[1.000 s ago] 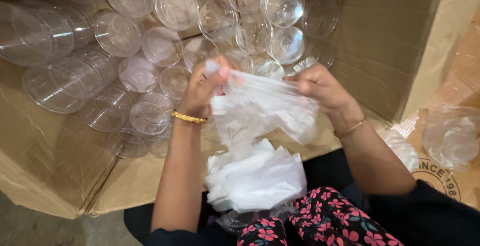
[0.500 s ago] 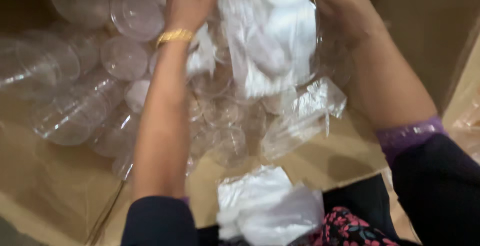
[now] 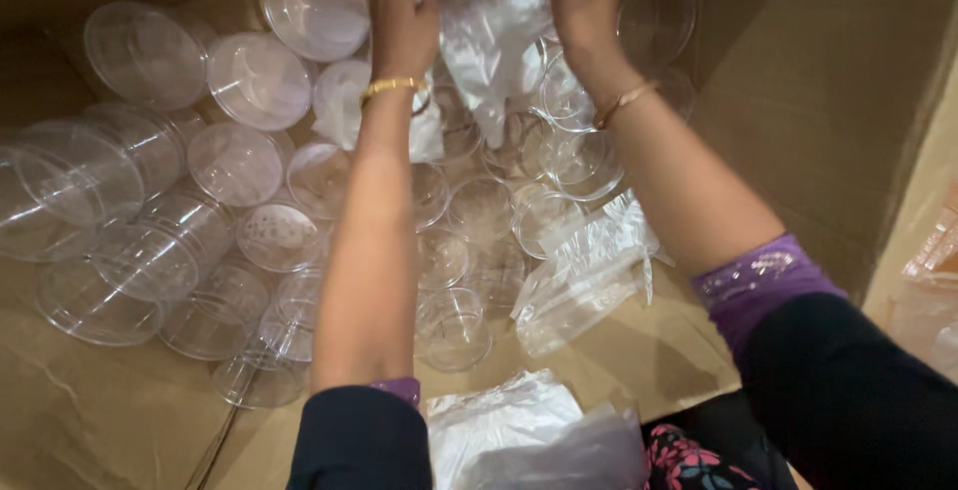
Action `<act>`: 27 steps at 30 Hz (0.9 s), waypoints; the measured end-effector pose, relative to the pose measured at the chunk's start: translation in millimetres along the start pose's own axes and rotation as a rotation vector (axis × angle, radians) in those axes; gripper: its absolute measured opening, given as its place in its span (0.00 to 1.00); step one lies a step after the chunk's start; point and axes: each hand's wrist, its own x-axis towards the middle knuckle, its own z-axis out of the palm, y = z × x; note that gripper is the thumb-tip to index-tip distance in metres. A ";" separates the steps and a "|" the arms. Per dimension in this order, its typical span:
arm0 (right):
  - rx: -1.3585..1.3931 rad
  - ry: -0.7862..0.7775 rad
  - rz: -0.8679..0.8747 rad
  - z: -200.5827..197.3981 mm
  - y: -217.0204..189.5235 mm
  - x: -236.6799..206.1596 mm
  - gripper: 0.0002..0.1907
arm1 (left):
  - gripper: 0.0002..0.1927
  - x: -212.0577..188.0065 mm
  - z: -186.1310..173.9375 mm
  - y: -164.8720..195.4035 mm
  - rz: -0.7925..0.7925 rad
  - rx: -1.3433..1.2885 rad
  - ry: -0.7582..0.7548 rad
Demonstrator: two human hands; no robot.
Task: The person sits on the floor in front of a large cardboard box filled with clear plastic cups. They open white plastic bags one at a time, remove the cups inside, and place the cups into the box with the rest.
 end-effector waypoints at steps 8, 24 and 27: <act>-0.092 -0.311 0.178 -15.7 9.9 -73.3 0.10 | 0.12 -86.3 10.4 -38.8 -0.155 0.173 0.116; -0.605 -0.997 0.662 -320.8 -241.0 -246.6 0.18 | 0.19 -202.1 -63.0 155.7 -0.603 -0.747 -0.464; -0.904 -1.095 0.801 -414.3 -243.7 -313.1 0.19 | 0.19 -221.4 -67.0 158.9 -0.679 -0.874 -0.436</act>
